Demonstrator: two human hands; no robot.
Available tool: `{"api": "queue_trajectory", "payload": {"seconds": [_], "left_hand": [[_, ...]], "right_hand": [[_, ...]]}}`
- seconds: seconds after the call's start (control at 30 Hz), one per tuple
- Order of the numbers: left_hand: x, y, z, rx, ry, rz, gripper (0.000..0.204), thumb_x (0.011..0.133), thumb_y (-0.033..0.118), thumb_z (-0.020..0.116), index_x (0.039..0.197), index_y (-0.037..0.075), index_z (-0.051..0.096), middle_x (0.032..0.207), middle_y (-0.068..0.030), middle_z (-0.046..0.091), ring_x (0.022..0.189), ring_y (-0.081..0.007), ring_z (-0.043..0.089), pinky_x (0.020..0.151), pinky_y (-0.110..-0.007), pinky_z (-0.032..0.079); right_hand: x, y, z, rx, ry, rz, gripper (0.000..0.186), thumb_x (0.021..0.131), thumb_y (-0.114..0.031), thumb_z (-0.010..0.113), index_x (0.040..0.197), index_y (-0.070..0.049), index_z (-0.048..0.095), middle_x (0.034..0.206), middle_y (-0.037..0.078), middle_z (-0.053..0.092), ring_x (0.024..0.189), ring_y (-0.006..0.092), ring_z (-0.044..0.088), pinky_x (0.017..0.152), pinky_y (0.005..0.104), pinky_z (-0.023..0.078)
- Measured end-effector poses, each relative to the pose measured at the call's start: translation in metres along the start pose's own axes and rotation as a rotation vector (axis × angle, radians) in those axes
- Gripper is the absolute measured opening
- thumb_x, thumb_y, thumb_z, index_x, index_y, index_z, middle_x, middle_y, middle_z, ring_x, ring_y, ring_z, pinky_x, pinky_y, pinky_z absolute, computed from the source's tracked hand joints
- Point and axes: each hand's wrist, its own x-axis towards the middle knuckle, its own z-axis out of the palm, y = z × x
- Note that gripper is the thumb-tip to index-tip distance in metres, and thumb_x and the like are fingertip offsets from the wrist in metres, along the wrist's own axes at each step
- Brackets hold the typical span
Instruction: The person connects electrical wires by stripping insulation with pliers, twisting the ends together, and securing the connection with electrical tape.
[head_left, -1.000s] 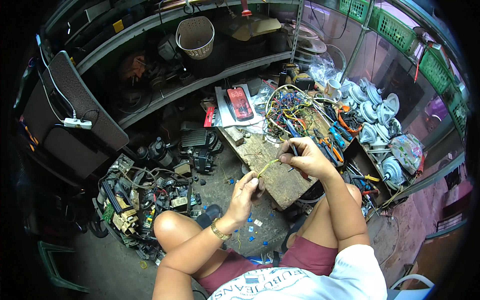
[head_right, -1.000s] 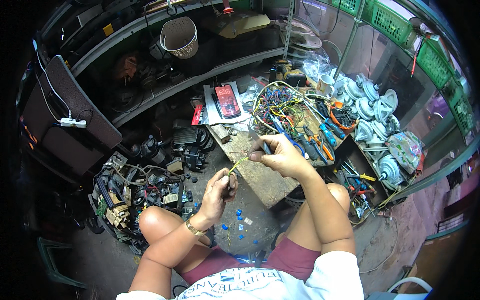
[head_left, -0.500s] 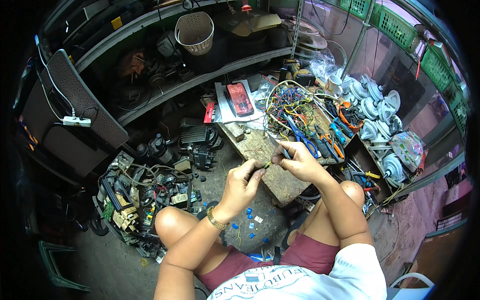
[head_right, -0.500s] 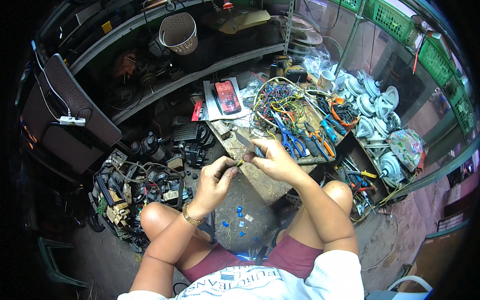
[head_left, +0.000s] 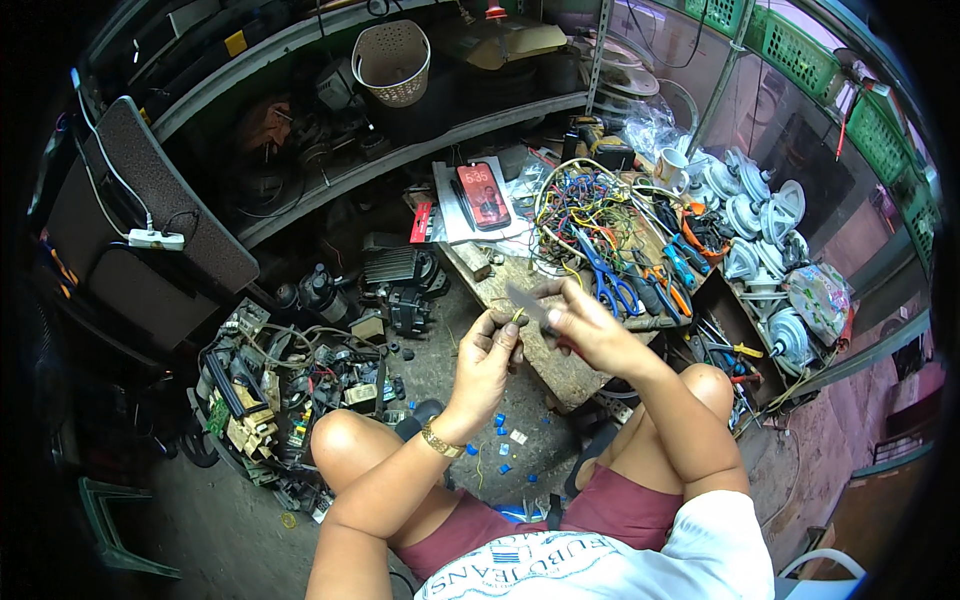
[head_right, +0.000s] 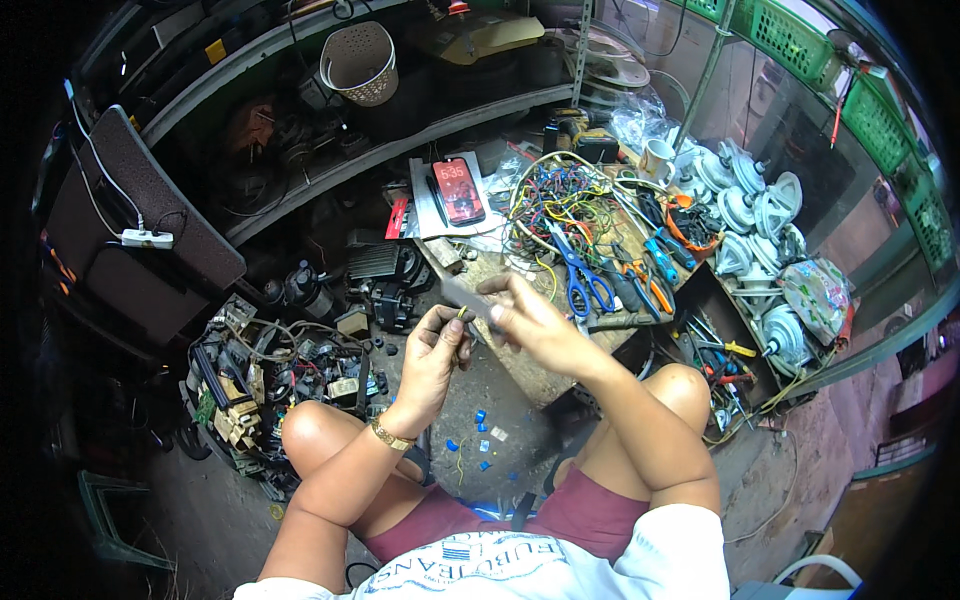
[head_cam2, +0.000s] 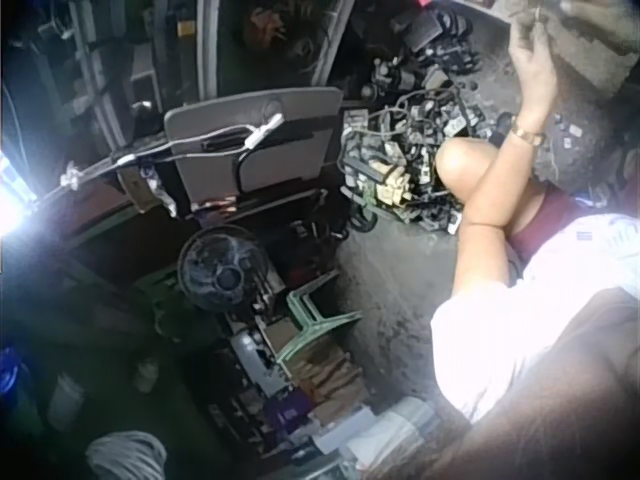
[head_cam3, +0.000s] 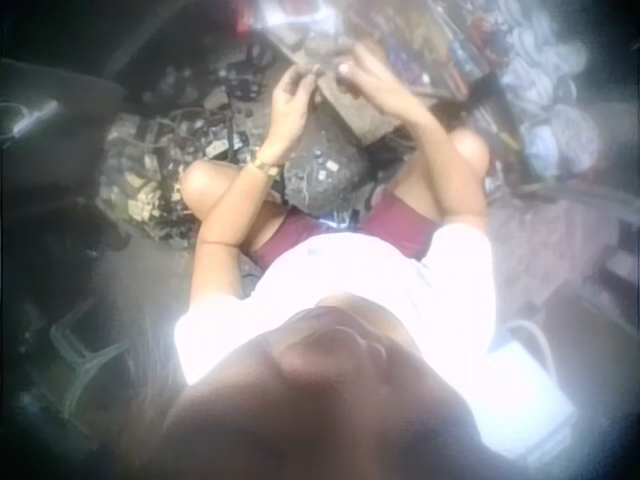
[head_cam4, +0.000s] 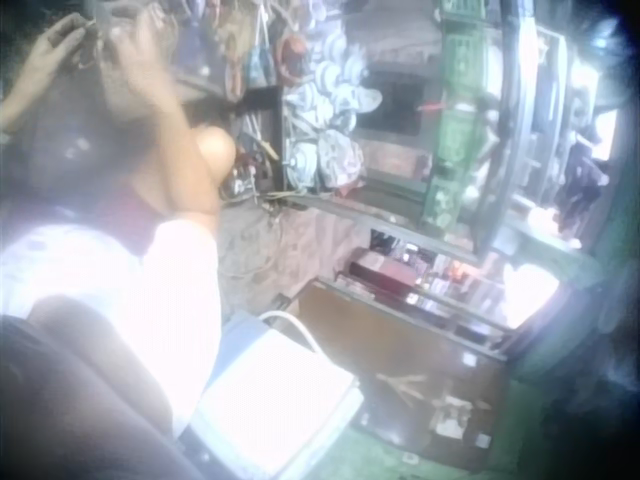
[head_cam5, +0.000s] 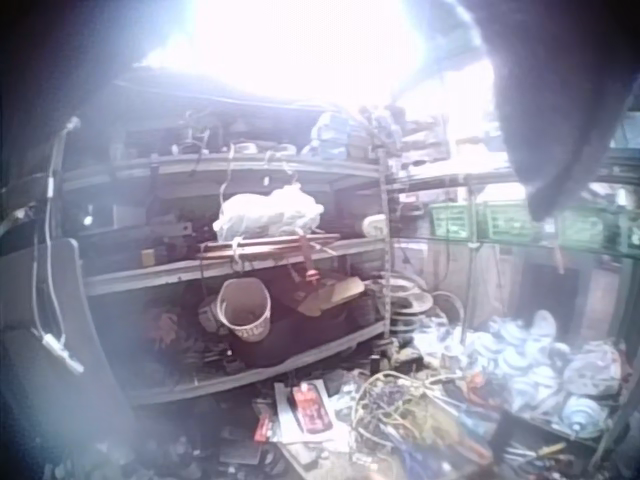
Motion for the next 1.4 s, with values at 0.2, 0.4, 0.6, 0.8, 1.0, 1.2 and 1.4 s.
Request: {"api": "queue_trajectory", "payload": {"seconds": [0.2,0.4,0.6,0.8,1.0,1.2,1.4], "left_hand": [[-0.001,-0.006,-0.002,0.147,0.007,0.157,0.010,0.090,0.007,0.057,0.099,0.003,0.059,0.085,-0.0001,0.061,0.073,-0.0066,0.054,0.066,-0.022,0.045],[0.002,-0.010,-0.004,0.106,-0.047,0.205,0.010,0.091,0.006,0.056,0.098,0.000,0.060,0.085,-0.0060,0.064,0.075,-0.0142,0.063,0.068,-0.025,0.051],[0.000,-0.005,0.001,0.108,-0.067,0.269,0.009,0.090,-0.001,0.053,0.094,0.000,0.061,0.084,-0.0058,0.065,0.075,-0.0114,0.061,0.071,-0.026,0.050],[0.000,-0.012,-0.003,0.092,-0.090,0.288,0.012,0.089,-0.004,0.053,0.095,0.000,0.062,0.085,-0.0037,0.064,0.078,-0.0097,0.059,0.073,-0.025,0.049],[-0.001,-0.012,-0.007,0.141,-0.110,0.319,0.013,0.087,-0.005,0.055,0.095,0.001,0.063,0.086,-0.0017,0.063,0.080,-0.0078,0.058,0.072,-0.023,0.048],[-0.008,0.000,0.003,0.101,-0.078,0.253,0.013,0.086,-0.006,0.056,0.094,0.000,0.063,0.085,-0.0025,0.063,0.077,-0.0090,0.058,0.069,-0.023,0.047],[-0.025,-0.010,-0.004,0.115,-0.131,0.176,0.008,0.090,0.009,0.057,0.093,0.002,0.058,0.076,-0.0049,0.058,0.068,-0.0104,0.057,0.063,-0.023,0.047]], "right_hand": [[-0.002,0.002,0.015,-0.049,-0.042,-0.063,0.024,0.094,-0.009,0.049,0.113,0.000,0.039,0.088,0.006,0.057,0.072,0.0088,0.051,0.064,0.0241,0.044],[-0.001,0.000,0.016,-0.061,-0.024,-0.125,0.021,0.092,-0.003,0.051,0.110,0.000,0.042,0.086,0.006,0.055,0.073,0.0088,0.053,0.064,0.0246,0.044],[0.000,0.001,0.015,-0.090,0.018,-0.124,0.019,0.090,-0.002,0.053,0.106,0.001,0.045,0.086,0.006,0.055,0.070,0.0091,0.053,0.063,0.0249,0.045],[-0.002,-0.003,0.013,-0.099,0.049,-0.158,0.016,0.089,-0.002,0.055,0.102,0.002,0.049,0.085,0.006,0.056,0.073,0.0094,0.055,0.065,0.0246,0.046],[-0.005,-0.008,0.012,-0.065,0.055,-0.170,0.016,0.088,-0.003,0.057,0.102,0.003,0.051,0.086,0.006,0.057,0.079,0.0094,0.056,0.069,0.0252,0.048],[-0.003,-0.010,0.003,-0.170,0.146,-0.223,0.020,0.088,-0.008,0.059,0.103,0.003,0.054,0.084,0.004,0.058,0.071,0.0094,0.056,0.064,0.0237,0.047],[-0.006,-0.035,-0.069,-0.026,0.359,-0.245,0.049,0.087,-0.029,0.061,0.126,-0.005,0.046,0.074,0.000,0.055,0.062,0.0060,0.052,0.054,0.0199,0.041]]}}
